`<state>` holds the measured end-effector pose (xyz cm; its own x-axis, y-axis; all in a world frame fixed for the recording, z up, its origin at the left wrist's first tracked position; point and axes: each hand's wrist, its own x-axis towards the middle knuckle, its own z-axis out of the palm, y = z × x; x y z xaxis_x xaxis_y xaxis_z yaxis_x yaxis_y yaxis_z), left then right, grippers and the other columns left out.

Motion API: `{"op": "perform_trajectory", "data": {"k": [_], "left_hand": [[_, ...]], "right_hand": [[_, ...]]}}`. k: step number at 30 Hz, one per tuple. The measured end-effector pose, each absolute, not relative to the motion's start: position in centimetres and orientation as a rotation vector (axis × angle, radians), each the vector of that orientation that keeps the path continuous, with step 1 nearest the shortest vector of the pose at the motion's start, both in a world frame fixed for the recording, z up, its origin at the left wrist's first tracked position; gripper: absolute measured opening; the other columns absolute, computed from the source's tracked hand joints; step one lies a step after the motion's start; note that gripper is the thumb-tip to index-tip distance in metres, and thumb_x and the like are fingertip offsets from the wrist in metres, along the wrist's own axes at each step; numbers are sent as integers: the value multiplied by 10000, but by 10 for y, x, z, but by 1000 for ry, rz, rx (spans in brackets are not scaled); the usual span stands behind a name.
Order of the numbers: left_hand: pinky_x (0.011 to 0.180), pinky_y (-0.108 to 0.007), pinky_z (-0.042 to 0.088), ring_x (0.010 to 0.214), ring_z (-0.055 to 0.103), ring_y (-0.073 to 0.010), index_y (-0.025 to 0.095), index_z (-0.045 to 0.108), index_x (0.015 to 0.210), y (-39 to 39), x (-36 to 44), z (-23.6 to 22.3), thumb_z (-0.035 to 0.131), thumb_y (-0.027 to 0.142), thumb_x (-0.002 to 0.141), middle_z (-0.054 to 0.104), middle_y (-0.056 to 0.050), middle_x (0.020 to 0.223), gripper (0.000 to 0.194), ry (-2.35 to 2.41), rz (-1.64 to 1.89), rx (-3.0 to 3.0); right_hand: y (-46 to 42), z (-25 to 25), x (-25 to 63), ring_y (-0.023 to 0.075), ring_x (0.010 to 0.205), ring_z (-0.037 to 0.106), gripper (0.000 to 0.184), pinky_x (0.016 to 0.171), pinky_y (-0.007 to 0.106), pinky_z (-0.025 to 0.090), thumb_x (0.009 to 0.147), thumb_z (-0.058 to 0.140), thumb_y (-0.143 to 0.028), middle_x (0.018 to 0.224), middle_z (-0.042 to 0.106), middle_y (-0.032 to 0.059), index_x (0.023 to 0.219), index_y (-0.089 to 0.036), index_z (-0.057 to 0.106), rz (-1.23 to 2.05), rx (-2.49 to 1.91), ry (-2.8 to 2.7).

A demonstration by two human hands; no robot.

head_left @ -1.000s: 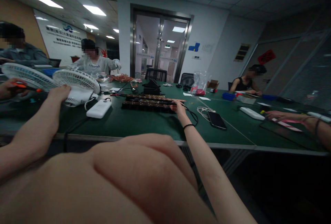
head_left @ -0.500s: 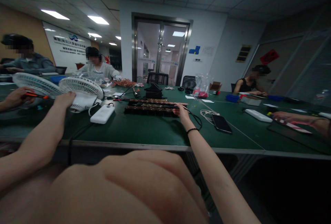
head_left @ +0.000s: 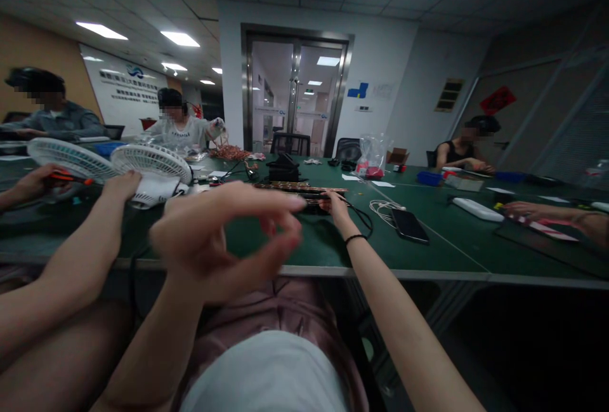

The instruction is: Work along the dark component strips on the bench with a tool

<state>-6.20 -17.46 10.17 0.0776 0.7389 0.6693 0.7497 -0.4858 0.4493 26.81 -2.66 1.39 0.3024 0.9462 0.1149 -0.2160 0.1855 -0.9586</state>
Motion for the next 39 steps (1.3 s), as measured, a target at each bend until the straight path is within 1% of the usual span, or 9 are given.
{"op": "perform_trajectory", "data": {"k": [2,4,8,10,15,19,27,34,39], "left_hand": [[915,-399,605,1008,709,-223,350,587,1337,-167,-17,104,444,619,954,723,-19,1094,489,-1460,-1473,-2306],[930,-389,585,1022,704,-222,245,599,1306,-134,11,103,428,488,999,739,-45,1070,427,-1348,-1478,-2342],[1066,-391,485,1189,636,-259,137,583,1312,-48,14,60,525,324,956,696,-130,1250,407,-1533,-1150,-2357],[1136,-404,417,1307,558,-286,117,550,1361,-23,2,28,563,342,934,610,-166,1396,482,-1624,-934,-2352],[1178,-408,370,1365,511,-303,80,540,1388,-12,-15,-17,582,359,913,563,-201,1446,553,-1556,-703,-2402],[1186,-419,370,1374,506,-310,83,569,1373,-8,-11,-21,603,292,868,570,-191,1443,547,-1490,-707,-2405],[1198,-455,358,1407,467,-321,114,581,1376,0,-25,-23,570,259,870,534,-159,1488,527,-1568,-836,-2284],[1216,-520,292,1484,317,-391,65,509,1443,2,-26,-25,595,400,884,365,-211,1594,658,-1720,-814,-2168],[1227,-544,251,1503,258,-405,79,486,1472,4,-24,-28,579,500,892,302,-203,1626,723,-1751,-795,-2188]], "right_hand": [[-26,14,268,111,441,574,171,477,190,488,887,582,-231,534,645,21,754,-166,668,1015,-1057,-878],[-26,14,268,117,440,592,178,459,189,491,902,573,-255,546,660,30,793,-163,679,1055,-1055,-860],[-28,16,267,123,481,639,271,484,189,516,971,477,-254,591,690,57,836,-147,687,1160,-1029,-840],[-30,17,266,119,488,646,297,502,186,523,985,456,-240,594,690,61,820,-144,683,1192,-1023,-834],[-32,17,265,114,504,649,132,517,182,532,903,626,-213,593,688,31,789,-161,669,1183,-989,-838],[-31,15,265,104,548,658,115,546,171,543,833,674,-105,602,688,8,744,-174,656,1186,-950,-844],[-25,12,264,98,522,624,95,496,161,509,761,733,-73,595,680,24,736,-142,672,1154,-966,-778],[-22,10,264,126,505,627,84,510,204,517,813,669,-134,587,685,40,731,-146,680,1052,-1001,-848],[-8,16,248,149,548,663,136,591,236,548,832,596,-169,589,687,3,719,-180,669,907,-954,-838]]}}
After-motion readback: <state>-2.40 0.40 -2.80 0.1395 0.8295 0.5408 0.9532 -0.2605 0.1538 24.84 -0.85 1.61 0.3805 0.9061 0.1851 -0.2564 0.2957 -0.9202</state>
